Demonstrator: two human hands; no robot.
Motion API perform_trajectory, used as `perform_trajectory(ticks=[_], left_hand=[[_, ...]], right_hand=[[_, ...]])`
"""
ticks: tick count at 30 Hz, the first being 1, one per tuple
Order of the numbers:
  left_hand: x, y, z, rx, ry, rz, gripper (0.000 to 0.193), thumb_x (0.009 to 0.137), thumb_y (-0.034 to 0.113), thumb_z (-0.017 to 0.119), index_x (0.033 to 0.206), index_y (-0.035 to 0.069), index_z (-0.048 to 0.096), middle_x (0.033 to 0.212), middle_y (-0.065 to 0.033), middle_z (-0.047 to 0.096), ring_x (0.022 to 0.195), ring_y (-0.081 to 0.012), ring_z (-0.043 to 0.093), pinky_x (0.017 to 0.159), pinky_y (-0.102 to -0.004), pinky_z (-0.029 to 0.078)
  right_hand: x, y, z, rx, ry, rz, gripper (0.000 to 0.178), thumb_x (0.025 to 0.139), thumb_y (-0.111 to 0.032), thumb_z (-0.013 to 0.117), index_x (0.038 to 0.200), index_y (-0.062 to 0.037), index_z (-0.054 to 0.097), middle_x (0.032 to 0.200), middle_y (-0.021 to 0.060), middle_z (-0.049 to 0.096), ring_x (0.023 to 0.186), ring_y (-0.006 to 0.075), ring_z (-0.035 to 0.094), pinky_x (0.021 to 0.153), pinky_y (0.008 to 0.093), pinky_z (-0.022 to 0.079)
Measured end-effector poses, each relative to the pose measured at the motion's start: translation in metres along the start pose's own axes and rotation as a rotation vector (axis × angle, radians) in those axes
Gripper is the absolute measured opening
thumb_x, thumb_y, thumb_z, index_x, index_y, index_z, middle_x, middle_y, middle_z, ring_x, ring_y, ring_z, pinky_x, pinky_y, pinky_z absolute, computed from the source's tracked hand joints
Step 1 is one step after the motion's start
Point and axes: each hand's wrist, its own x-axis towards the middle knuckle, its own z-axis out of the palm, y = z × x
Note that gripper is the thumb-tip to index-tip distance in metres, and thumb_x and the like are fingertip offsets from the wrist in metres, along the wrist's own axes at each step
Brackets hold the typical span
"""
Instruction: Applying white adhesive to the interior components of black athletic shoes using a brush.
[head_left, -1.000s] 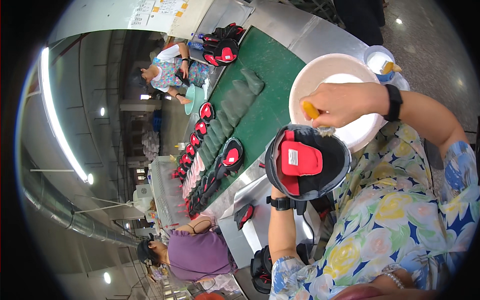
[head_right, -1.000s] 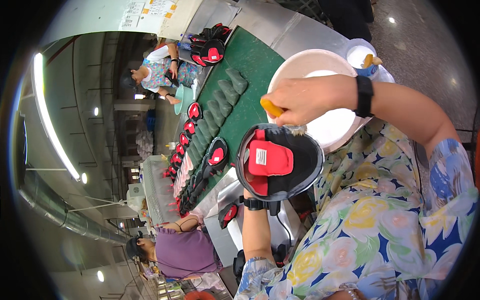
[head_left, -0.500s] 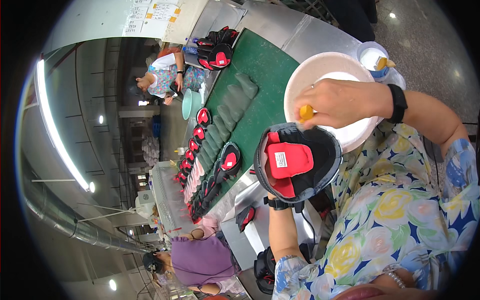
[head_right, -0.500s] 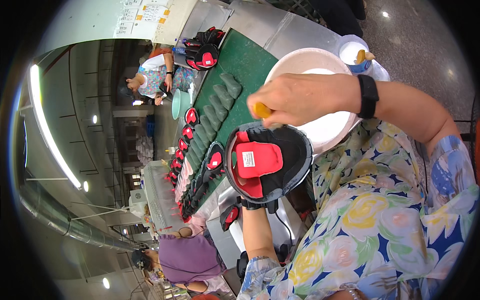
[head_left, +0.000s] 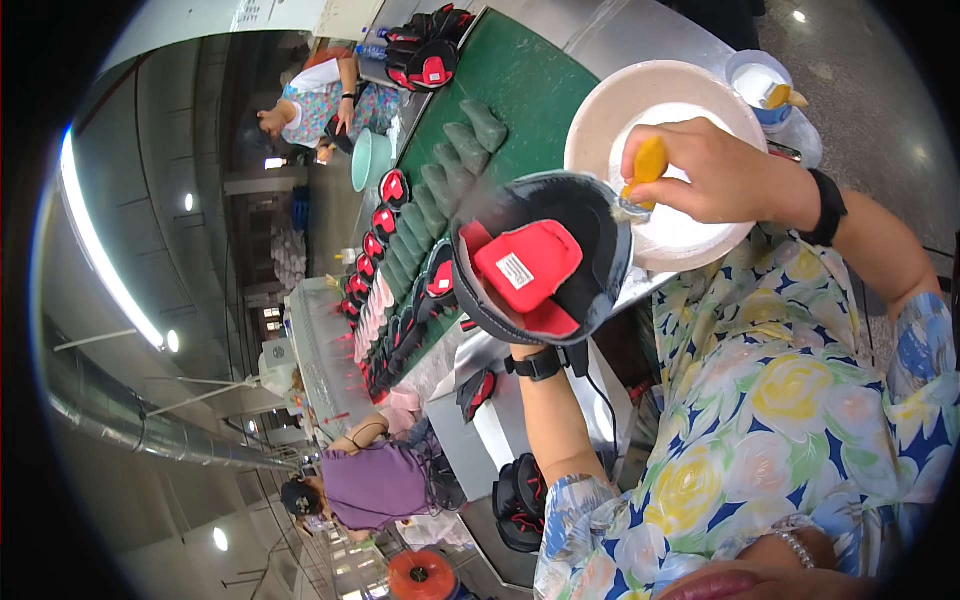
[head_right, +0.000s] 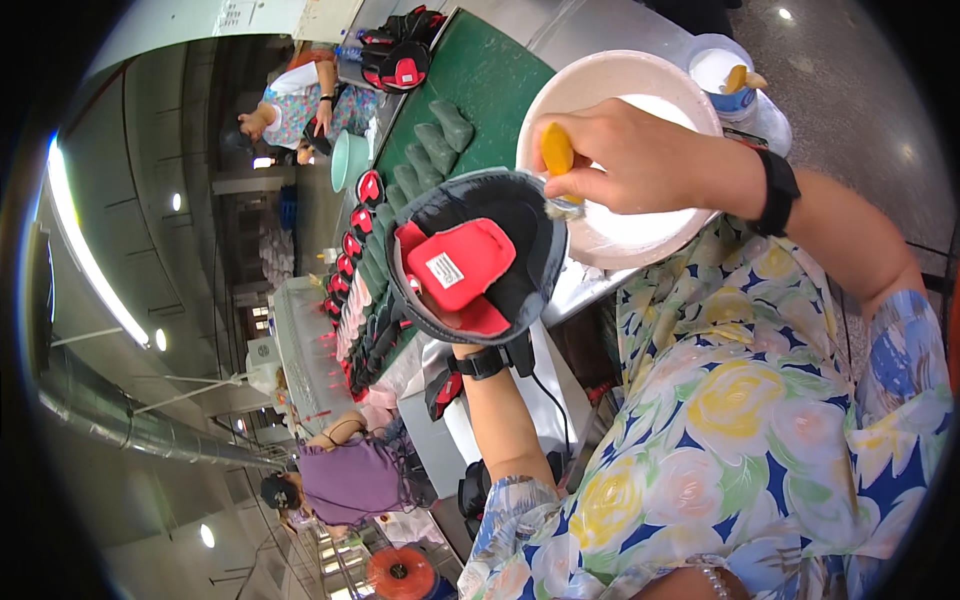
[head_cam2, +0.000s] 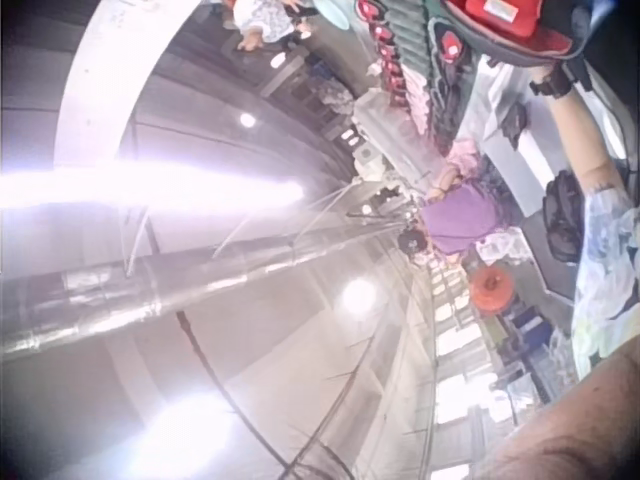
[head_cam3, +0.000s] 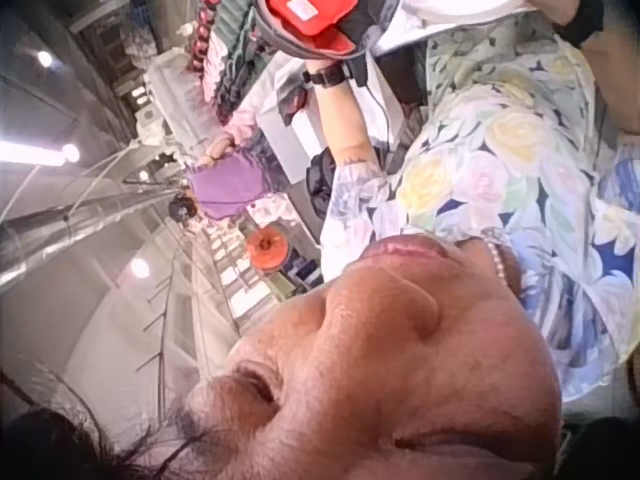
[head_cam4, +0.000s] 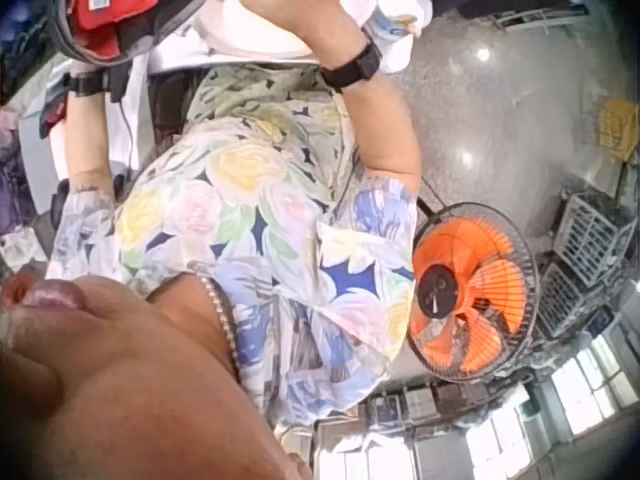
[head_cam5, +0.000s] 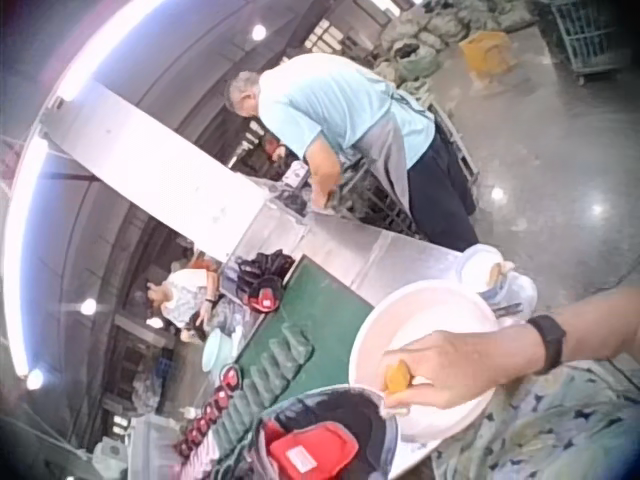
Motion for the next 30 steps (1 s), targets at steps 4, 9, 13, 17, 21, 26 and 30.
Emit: perform_trajectory(ticks=[4, 9, 13, 17, 21, 26, 30], left_hand=[[0.009, 0.003, -0.006, -0.017, 0.050, 0.002, 0.037, 0.102, 0.025, 0.048, 0.135, 0.008, 0.049, 0.132, -0.0125, 0.058, 0.114, -0.0249, 0.061, 0.098, -0.0378, 0.052], [0.025, 0.010, -0.019, -0.031, 0.158, -0.059, 0.036, 0.102, 0.024, 0.048, 0.134, 0.008, 0.050, 0.131, -0.0124, 0.059, 0.113, -0.0248, 0.062, 0.097, -0.0375, 0.053], [0.037, 0.007, -0.048, -0.040, 0.323, -0.135, 0.035, 0.102, 0.024, 0.048, 0.133, 0.008, 0.050, 0.130, -0.0124, 0.060, 0.112, -0.0246, 0.062, 0.096, -0.0373, 0.053], [0.043, -0.003, -0.096, 0.105, 0.421, -0.238, 0.032, 0.102, 0.023, 0.048, 0.130, 0.009, 0.052, 0.124, -0.0113, 0.062, 0.106, -0.0241, 0.064, 0.090, -0.0369, 0.056], [0.056, -0.017, -0.138, -0.047, 0.245, -0.372, 0.020, 0.101, 0.015, 0.046, 0.117, 0.009, 0.055, 0.103, -0.0081, 0.065, 0.088, -0.0237, 0.067, 0.067, -0.0349, 0.060], [0.086, -0.047, -0.163, -0.082, 0.349, -0.324, 0.030, 0.101, 0.008, 0.040, 0.131, 0.013, 0.043, 0.112, -0.0123, 0.062, 0.091, -0.0276, 0.067, 0.078, -0.0392, 0.060], [0.150, -0.071, -0.201, -0.097, 0.294, -0.298, 0.043, 0.099, 0.001, 0.039, 0.138, 0.020, 0.034, 0.120, -0.0146, 0.058, 0.095, -0.0302, 0.067, 0.083, -0.0427, 0.057]], right_hand=[[-0.010, -0.025, 0.028, 0.278, 0.191, -0.259, 0.017, 0.089, -0.016, 0.070, 0.099, -0.0055, 0.061, 0.089, 0.0107, 0.067, 0.081, 0.0294, 0.067, 0.074, 0.0352, 0.052], [-0.009, -0.018, 0.049, 0.115, 0.050, -0.287, 0.017, 0.088, -0.014, 0.071, 0.099, -0.0048, 0.061, 0.090, 0.0121, 0.066, 0.084, 0.0308, 0.066, 0.077, 0.0373, 0.052], [-0.012, 0.003, 0.025, 0.068, 0.163, -0.164, 0.020, 0.085, -0.007, 0.073, 0.101, -0.0037, 0.061, 0.094, 0.0117, 0.067, 0.086, 0.0247, 0.067, 0.079, 0.0330, 0.052], [-0.023, 0.003, 0.002, 0.130, 0.283, -0.066, 0.016, 0.087, -0.004, 0.069, 0.101, -0.0028, 0.061, 0.094, 0.0097, 0.068, 0.090, 0.0175, 0.065, 0.083, 0.0294, 0.050], [-0.031, -0.002, -0.006, 0.185, 0.238, 0.126, 0.015, 0.088, -0.006, 0.067, 0.100, -0.0041, 0.059, 0.096, 0.0098, 0.067, 0.095, 0.0181, 0.064, 0.088, 0.0305, 0.048], [-0.039, 0.015, -0.010, 0.107, 0.189, 0.191, 0.014, 0.089, -0.007, 0.066, 0.101, -0.0042, 0.058, 0.097, 0.0095, 0.067, 0.094, 0.0179, 0.064, 0.086, 0.0303, 0.049], [-0.038, 0.037, -0.012, 0.043, 0.237, 0.251, 0.014, 0.089, -0.006, 0.065, 0.101, -0.0039, 0.058, 0.097, 0.0095, 0.065, 0.093, 0.0180, 0.064, 0.085, 0.0290, 0.049]])
